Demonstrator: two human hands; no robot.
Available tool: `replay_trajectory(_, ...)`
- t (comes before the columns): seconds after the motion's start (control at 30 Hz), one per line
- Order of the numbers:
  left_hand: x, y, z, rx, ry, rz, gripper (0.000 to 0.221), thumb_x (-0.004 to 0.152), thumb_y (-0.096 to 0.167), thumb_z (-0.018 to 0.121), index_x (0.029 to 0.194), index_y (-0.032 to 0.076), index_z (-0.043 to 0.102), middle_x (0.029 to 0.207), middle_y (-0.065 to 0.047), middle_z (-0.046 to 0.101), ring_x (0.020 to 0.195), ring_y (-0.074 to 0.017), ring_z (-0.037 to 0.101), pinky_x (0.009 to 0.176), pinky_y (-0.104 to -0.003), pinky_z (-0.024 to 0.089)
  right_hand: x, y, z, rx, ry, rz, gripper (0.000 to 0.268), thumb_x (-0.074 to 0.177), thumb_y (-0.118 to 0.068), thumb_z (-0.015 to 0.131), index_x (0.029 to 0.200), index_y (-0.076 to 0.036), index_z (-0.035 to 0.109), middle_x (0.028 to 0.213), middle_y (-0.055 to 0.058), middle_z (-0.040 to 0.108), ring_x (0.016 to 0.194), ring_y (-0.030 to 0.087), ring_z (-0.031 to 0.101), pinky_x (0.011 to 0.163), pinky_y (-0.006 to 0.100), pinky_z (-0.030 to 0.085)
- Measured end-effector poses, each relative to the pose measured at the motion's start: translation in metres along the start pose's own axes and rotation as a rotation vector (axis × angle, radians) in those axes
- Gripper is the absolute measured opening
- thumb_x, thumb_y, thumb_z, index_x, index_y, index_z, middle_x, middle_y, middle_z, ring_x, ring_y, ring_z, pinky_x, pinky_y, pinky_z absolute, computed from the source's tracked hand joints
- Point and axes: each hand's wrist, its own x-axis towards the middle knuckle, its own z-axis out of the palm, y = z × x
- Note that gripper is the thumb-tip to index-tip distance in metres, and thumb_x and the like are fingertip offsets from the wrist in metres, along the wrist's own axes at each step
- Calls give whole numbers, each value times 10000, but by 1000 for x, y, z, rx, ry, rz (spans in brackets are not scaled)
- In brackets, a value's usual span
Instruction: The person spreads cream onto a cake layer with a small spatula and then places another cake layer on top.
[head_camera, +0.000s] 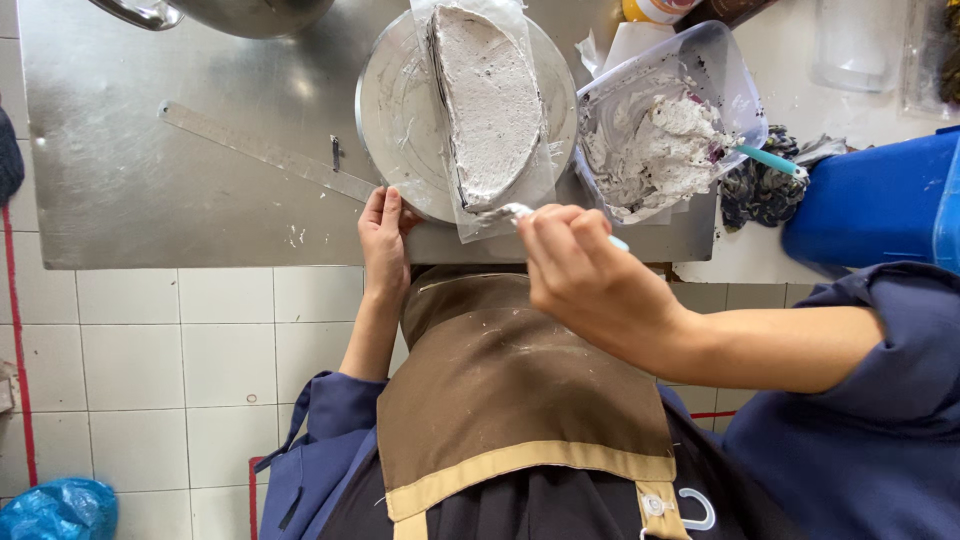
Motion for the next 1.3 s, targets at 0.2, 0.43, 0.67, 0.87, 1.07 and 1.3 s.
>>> replay_trajectory(0.2,1,1,0,1,1,0,185,1106,187,564,1004,46,627,843,30,614,740,-38,545,707,-217,489,16,1,1,-28,68,-30,255,949,-210,575,794,-39,683,763,35,537,758,159,474,703,288,349)
replay_trajectory(0.43,0,0,-1,4,1,-10,199,1103,188,555,968,55,613,818,25,617,722,-45,560,685,-216,496,16,13,-6,104,133,17,220,850,-216,570,788,-44,692,821,43,559,843,178,519,752,301,371)
replay_trajectory(0.67,2,-2,-1,-18,3,0,180,1098,177,560,989,48,623,831,38,605,733,-34,534,691,-211,485,12,7,10,-2,-12,-77,174,786,-196,598,688,-63,655,773,50,531,796,191,497,727,312,354)
replay_trajectory(0.87,3,4,1,-42,-7,-8,184,1110,185,565,1032,34,635,819,35,592,732,-40,536,697,-215,488,21,2,12,26,37,-141,244,803,-213,550,681,-44,677,762,47,547,801,177,508,718,295,357)
replay_trajectory(1.07,3,13,5,-5,-4,-16,214,1103,212,557,1054,18,632,809,12,617,713,-58,571,690,-238,517,32,5,9,-55,93,-144,170,808,-154,579,749,-32,681,760,42,534,775,181,490,739,300,354)
replay_trajectory(1.3,4,9,2,-31,-19,-21,193,1098,200,560,1071,21,628,857,11,635,745,-59,580,723,-249,533,40,8,10,41,124,-146,158,783,-158,588,694,-55,667,750,27,521,771,177,492,697,307,358)
